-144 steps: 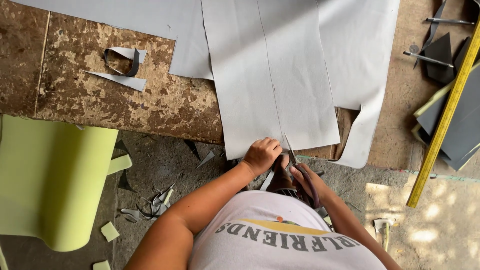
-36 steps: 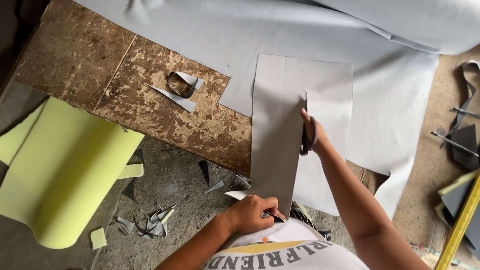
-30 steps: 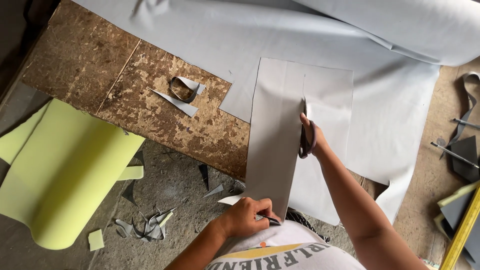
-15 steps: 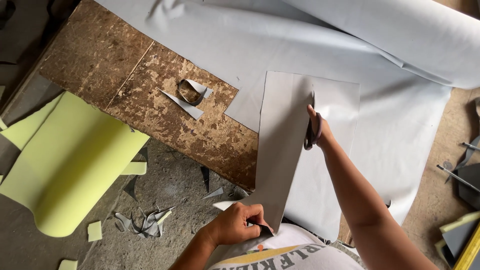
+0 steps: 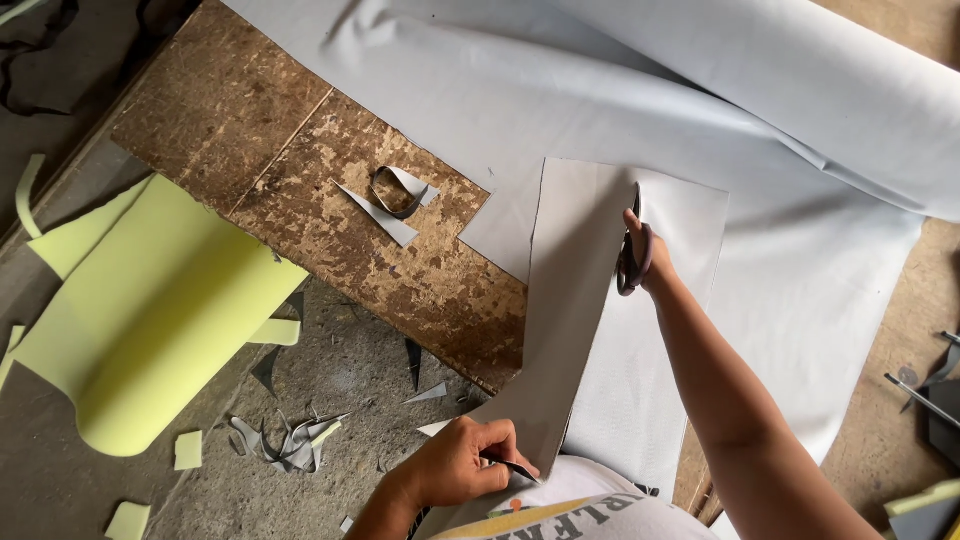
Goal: The person measures and marks a large sheet of light gray material with a ruler and pen, then cuts it into strips using scissors. They also measure and mark a black material using a small textured template as a guide.
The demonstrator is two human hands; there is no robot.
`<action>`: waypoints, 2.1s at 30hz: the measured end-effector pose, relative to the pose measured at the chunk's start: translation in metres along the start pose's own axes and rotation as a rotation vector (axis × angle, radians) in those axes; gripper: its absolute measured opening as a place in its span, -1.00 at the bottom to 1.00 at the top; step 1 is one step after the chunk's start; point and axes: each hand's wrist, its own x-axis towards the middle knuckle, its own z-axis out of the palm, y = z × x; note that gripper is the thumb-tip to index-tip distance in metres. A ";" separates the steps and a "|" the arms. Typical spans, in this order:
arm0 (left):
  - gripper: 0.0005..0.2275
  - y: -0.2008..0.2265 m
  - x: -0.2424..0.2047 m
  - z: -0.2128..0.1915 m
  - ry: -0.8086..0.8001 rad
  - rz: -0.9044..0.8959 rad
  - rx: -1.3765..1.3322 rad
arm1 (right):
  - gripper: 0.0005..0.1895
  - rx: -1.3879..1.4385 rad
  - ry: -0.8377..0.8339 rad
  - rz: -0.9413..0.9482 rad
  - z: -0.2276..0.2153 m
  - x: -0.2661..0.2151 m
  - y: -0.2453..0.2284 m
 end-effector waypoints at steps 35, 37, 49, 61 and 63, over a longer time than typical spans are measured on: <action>-0.90 -0.005 0.127 0.035 0.857 0.768 -0.677 | -0.38 0.437 0.396 -0.901 0.011 -0.289 0.094; -0.87 -0.035 0.139 0.031 0.838 0.942 -0.307 | -0.43 0.462 0.411 -0.876 0.000 -0.290 0.095; -0.38 -0.028 0.097 0.021 -0.106 0.736 -0.240 | -0.43 0.474 0.285 -0.784 0.008 -0.342 0.085; -0.87 0.022 0.045 0.020 0.417 0.667 -0.153 | -0.41 0.508 0.375 -0.810 -0.002 -0.366 0.055; -0.87 0.020 0.042 0.017 0.370 0.662 -0.146 | -0.42 0.554 0.345 -0.816 -0.002 -0.357 0.062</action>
